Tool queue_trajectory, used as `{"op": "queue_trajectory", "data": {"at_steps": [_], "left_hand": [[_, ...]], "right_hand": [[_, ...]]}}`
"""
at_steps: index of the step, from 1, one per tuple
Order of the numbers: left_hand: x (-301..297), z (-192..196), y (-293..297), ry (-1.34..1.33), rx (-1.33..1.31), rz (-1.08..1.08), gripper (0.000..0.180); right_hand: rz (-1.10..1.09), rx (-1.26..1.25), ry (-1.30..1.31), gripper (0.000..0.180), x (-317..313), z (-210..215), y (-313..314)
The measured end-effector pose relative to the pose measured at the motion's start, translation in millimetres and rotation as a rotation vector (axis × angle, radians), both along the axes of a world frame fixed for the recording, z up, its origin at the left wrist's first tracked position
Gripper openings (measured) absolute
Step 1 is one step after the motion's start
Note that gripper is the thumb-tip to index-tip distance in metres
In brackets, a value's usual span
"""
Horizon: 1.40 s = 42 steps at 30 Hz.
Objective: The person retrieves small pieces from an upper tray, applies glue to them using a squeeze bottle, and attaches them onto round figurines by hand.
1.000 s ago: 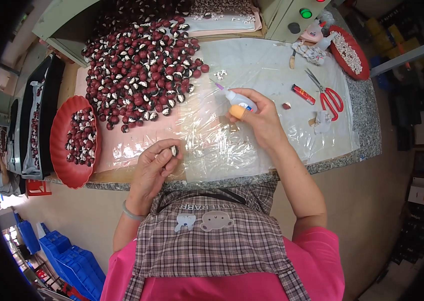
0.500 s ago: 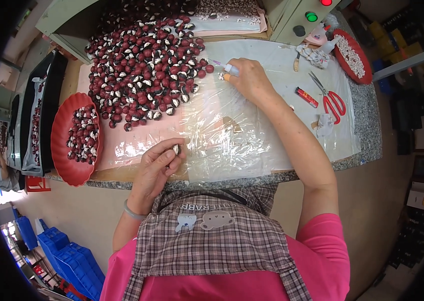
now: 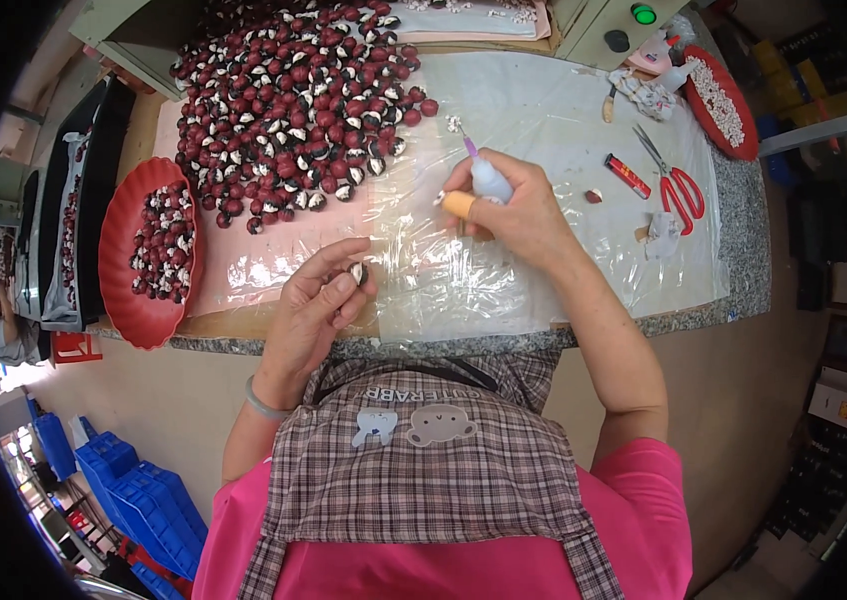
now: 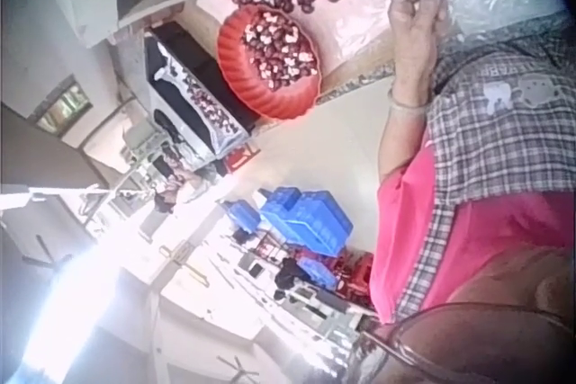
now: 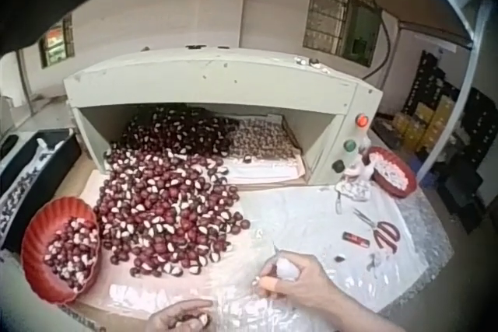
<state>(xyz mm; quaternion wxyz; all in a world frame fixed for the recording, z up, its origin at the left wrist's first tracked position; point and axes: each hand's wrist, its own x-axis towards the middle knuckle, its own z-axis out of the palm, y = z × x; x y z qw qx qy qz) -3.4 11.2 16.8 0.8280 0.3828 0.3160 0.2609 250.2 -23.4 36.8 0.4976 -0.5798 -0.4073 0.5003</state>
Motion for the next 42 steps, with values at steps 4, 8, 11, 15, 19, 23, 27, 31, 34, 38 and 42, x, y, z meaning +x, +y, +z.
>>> {"op": "queue_trajectory", "data": {"at_steps": [4,8,11,15,19,23,27,31,34,38,42], "left_hand": [[1,-3,-1,0.008,0.094,-0.064,0.030],[3,-1,-7,0.098,0.143,-0.065,0.028],[3,0,-11,0.153,0.200,-0.073,0.027],[2,3,-13,0.205,0.353,-0.067,0.026],[2,-3,-13,0.296,0.670,-0.049,0.026],[5,3,-11,0.376,0.983,-0.062,0.028],[6,-4,-12,0.334,1.173,-0.023,0.029],[3,-6,-13,0.305,1.193,0.006,0.030],[2,-1,-9,0.344,1.052,-0.014,0.024],[-9,-2,-7,-0.219,-0.016,0.028,0.018],[-32,-8,14,-0.343,-0.135,0.261,0.019]], "right_hand": [[0.051,-0.018,0.091,0.012,-27,3,-20],[0.016,0.020,0.163,0.011,-50,4,-33],[-0.005,0.001,0.126,0.008,-65,6,-39],[-0.044,0.020,0.005,0.007,-74,4,-42],[-0.070,0.001,-0.008,0.007,-78,3,-44],[-0.077,-0.034,-0.009,0.007,-81,0,-47],[-0.109,0.001,0.030,0.006,-89,-8,-51],[-0.123,0.014,0.118,0.007,-93,-15,-53],[-0.086,0.012,0.055,0.007,-89,-13,-46],[0.013,0.012,0.128,0.022,-84,1,-40],[0.005,-0.007,0.101,0.022,-73,0,-45]]}}
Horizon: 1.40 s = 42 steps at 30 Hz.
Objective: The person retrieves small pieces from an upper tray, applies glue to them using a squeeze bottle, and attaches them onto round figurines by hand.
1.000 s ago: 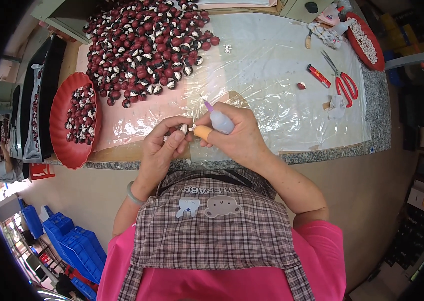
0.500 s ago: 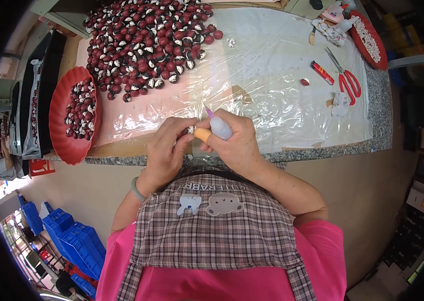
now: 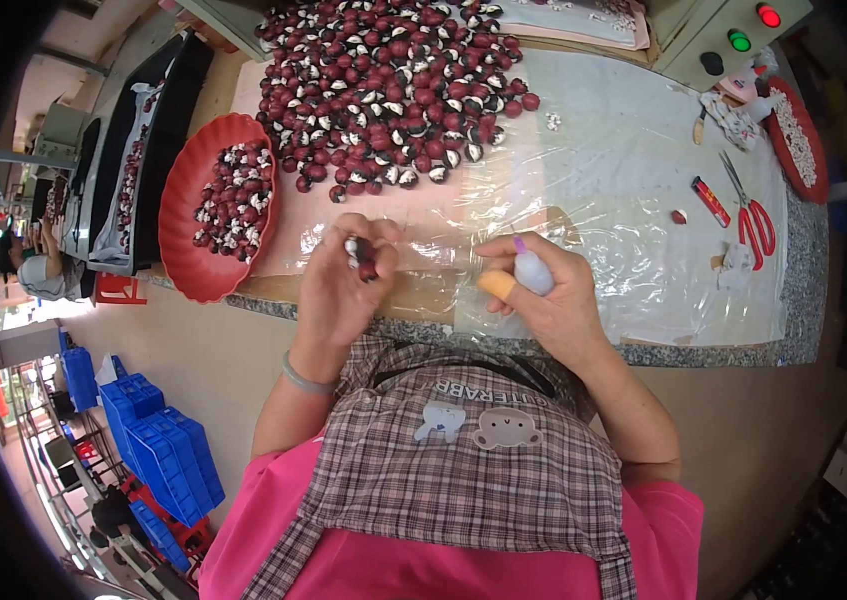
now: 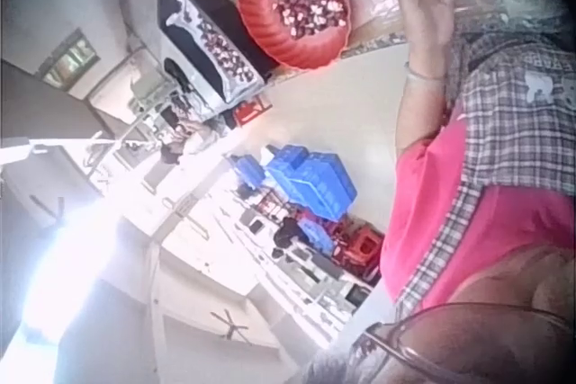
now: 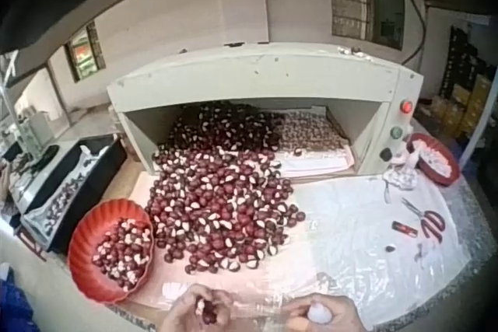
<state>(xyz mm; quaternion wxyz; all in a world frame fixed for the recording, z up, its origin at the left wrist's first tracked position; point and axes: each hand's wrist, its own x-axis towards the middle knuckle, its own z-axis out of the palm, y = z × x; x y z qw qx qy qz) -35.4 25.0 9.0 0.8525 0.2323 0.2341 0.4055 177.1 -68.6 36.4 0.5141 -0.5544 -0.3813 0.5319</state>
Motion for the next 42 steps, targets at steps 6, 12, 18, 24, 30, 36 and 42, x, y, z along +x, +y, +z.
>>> {"op": "queue_trajectory", "data": {"at_steps": [6,12,18,24,30,36,42], "left_hand": [[-36,2,37,0.894,0.516,0.232,0.012],[-23,1,54,1.498,1.221,0.358,0.021],[-26,-9,60,1.546,1.261,0.333,0.023],[-28,0,45,0.738,0.249,0.060,0.013],[-9,-8,19,-0.077,-0.067,-0.191,0.025],[11,3,-1,-0.171,-0.214,-0.287,0.036],[19,2,-14,-0.335,-0.405,-0.293,0.031]], "right_hand": [[-0.026,-0.065,-0.011,0.020,9,-7,-6],[-0.019,-0.068,-0.023,0.019,6,-5,-5],[-0.013,-0.056,-0.042,0.018,5,-3,-8],[0.029,-0.084,-0.046,0.021,9,-1,-6],[0.096,0.021,0.208,0.032,13,-3,-2],[0.037,0.114,0.199,0.036,12,-3,-2],[-0.031,0.196,0.261,0.029,23,-8,-4]]}}
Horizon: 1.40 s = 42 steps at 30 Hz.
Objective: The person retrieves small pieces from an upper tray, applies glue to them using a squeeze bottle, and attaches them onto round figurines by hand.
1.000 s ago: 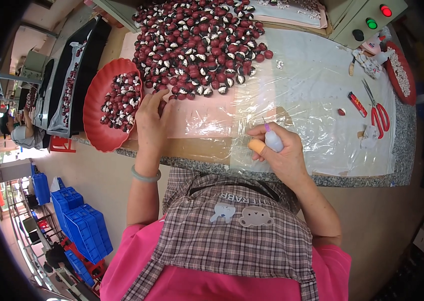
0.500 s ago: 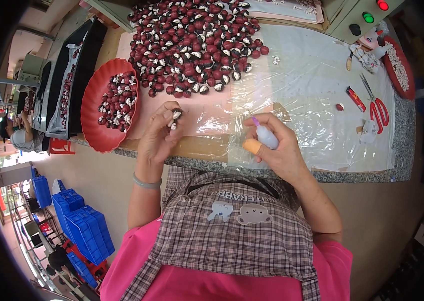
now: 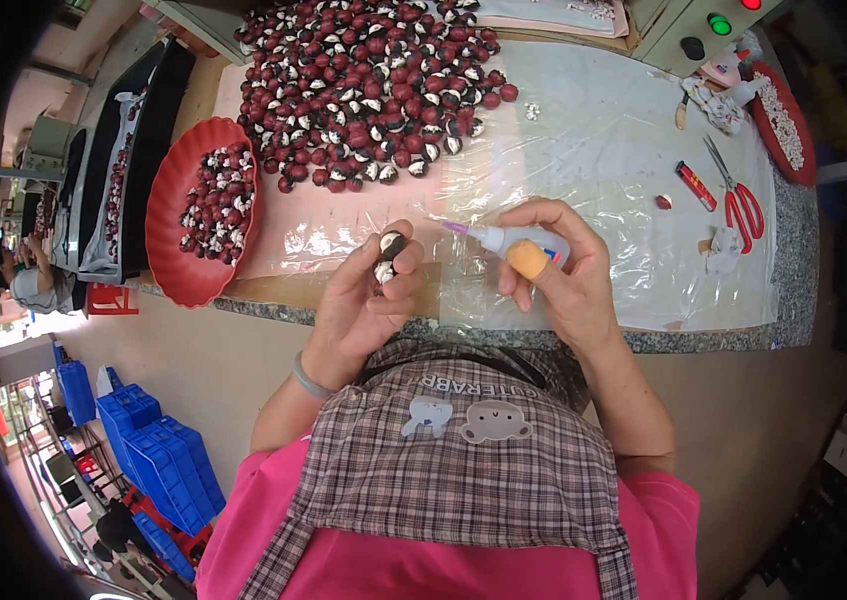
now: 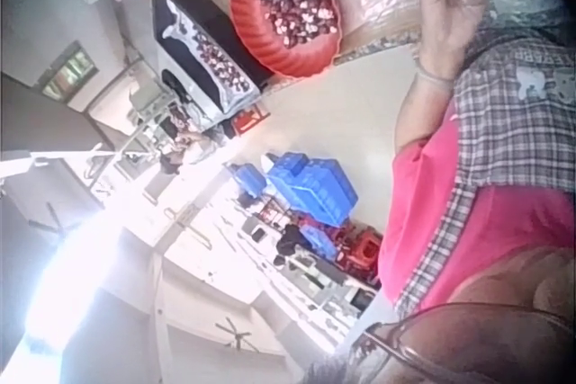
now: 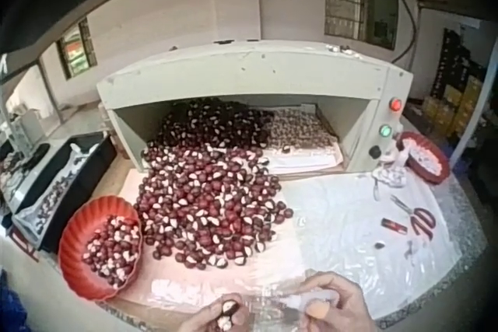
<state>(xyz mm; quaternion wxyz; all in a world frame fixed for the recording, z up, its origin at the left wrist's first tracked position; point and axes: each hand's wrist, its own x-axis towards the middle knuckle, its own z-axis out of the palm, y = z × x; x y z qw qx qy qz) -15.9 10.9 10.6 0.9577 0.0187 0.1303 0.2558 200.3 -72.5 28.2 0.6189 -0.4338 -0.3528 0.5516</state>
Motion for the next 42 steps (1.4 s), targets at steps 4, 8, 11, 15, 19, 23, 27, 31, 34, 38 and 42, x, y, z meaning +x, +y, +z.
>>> {"op": "queue_trajectory", "data": {"at_steps": [4,8,11,15,19,23,27,31,34,38,42], "left_hand": [[5,4,-3,0.062,-0.035,0.023,0.029],[5,-2,-3,0.152,0.171,0.047,0.028],[6,-1,-5,0.228,0.268,0.072,0.027],[8,-1,-7,0.275,0.336,0.079,0.026],[9,2,-8,0.379,0.421,0.085,0.025],[10,1,-7,0.451,0.541,0.107,0.026],[11,-5,-9,0.460,0.593,0.117,0.025],[12,-5,-9,0.490,0.597,0.103,0.025],[12,-3,-10,0.506,0.598,0.103,0.024],[13,0,-10,0.538,0.598,0.084,0.026],[12,1,-11,0.536,0.598,0.075,0.026]], "right_hand": [[-0.111,0.013,0.082,0.032,-3,5,2],[-0.159,0.023,0.112,0.035,-5,8,2],[-0.181,0.027,0.056,0.037,-5,11,1],[-0.236,0.040,-0.151,0.039,-11,20,-1],[-0.251,0.121,-0.378,0.039,-14,27,-8],[-0.284,0.207,-0.525,0.039,-16,25,-11],[-0.326,0.216,-0.746,0.038,-18,29,-13],[-0.334,0.241,-0.859,0.037,-18,31,-12],[-0.332,0.242,-0.880,0.037,-17,30,-12],[-0.326,0.241,-0.885,0.037,-18,30,-12],[-0.312,0.276,-0.936,0.038,-18,29,-11]]}}
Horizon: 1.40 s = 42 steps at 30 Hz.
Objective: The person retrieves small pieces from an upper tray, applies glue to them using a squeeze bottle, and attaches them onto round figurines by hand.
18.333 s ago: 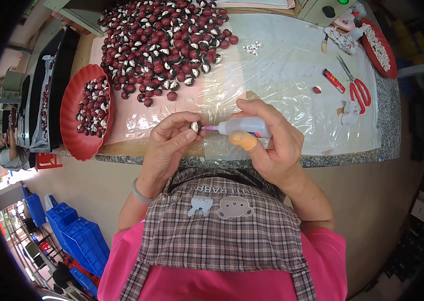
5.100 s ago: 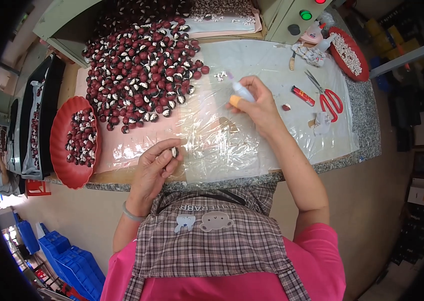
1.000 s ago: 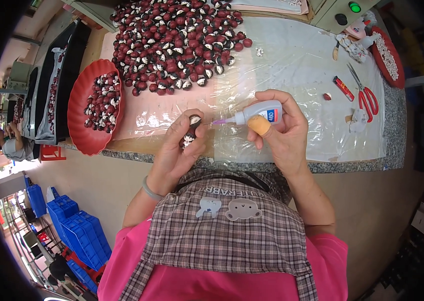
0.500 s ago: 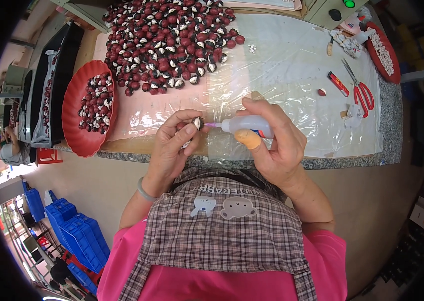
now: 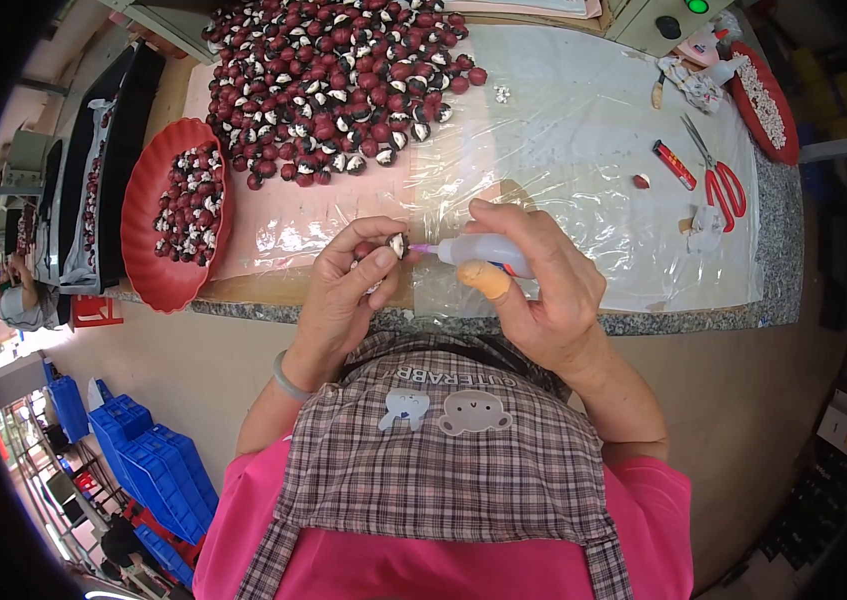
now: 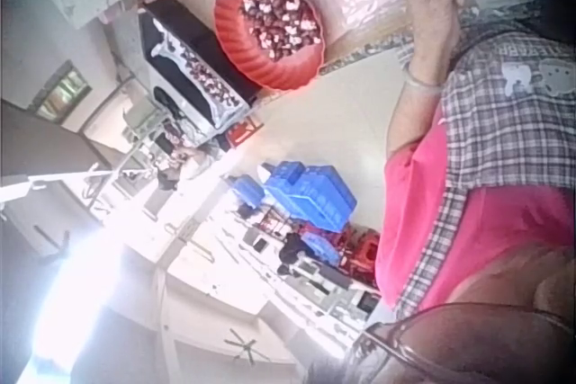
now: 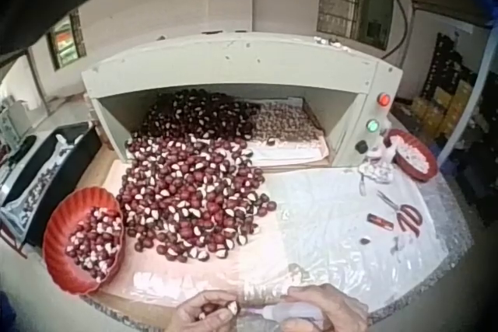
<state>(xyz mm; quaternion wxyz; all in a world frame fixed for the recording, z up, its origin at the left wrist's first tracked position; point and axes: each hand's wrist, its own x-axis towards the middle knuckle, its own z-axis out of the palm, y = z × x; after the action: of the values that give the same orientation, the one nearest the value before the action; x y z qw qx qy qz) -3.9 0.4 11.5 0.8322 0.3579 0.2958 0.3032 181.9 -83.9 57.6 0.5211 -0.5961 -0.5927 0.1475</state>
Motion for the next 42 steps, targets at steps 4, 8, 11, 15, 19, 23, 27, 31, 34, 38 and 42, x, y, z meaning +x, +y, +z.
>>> {"op": "queue_trajectory", "data": {"at_steps": [4,8,11,15,19,23,27,31,34,38,42], "left_hand": [[1,1,0,0.014,-0.027,-0.002,0.024],[0,-3,0,-0.017,-0.040,-0.002,0.024],[2,-2,1,-0.014,-0.046,-0.005,0.023],[3,0,2,-0.005,-0.037,-0.029,0.026],[2,2,3,0.016,-0.014,-0.010,0.029],[-3,4,5,0.057,-0.025,0.009,0.027],[-6,1,6,-0.006,-0.052,-0.018,0.028],[-4,4,7,0.018,-0.054,-0.025,0.029],[-4,7,8,0.019,-0.074,-0.023,0.030],[-4,3,8,-0.014,-0.066,-0.037,0.030],[-4,1,9,-0.025,-0.086,-0.047,0.028]], "right_hand": [[0.036,0.103,-0.115,0.038,3,-3,4],[0.046,0.118,-0.149,0.038,5,-2,5],[0.064,0.127,-0.173,0.038,7,-1,6],[0.071,0.108,-0.117,0.036,13,-3,5],[0.104,-0.053,0.525,0.029,22,-9,2],[0.122,-0.154,0.866,0.034,45,-26,17],[0.081,-0.322,0.911,0.042,67,-31,35],[-0.007,-0.367,0.753,0.030,87,-40,63],[-0.142,-0.570,0.362,0.024,98,-40,89],[-0.131,-0.379,-0.049,0.022,98,-48,112],[-0.014,-0.252,-0.497,0.021,100,-47,122]]}}
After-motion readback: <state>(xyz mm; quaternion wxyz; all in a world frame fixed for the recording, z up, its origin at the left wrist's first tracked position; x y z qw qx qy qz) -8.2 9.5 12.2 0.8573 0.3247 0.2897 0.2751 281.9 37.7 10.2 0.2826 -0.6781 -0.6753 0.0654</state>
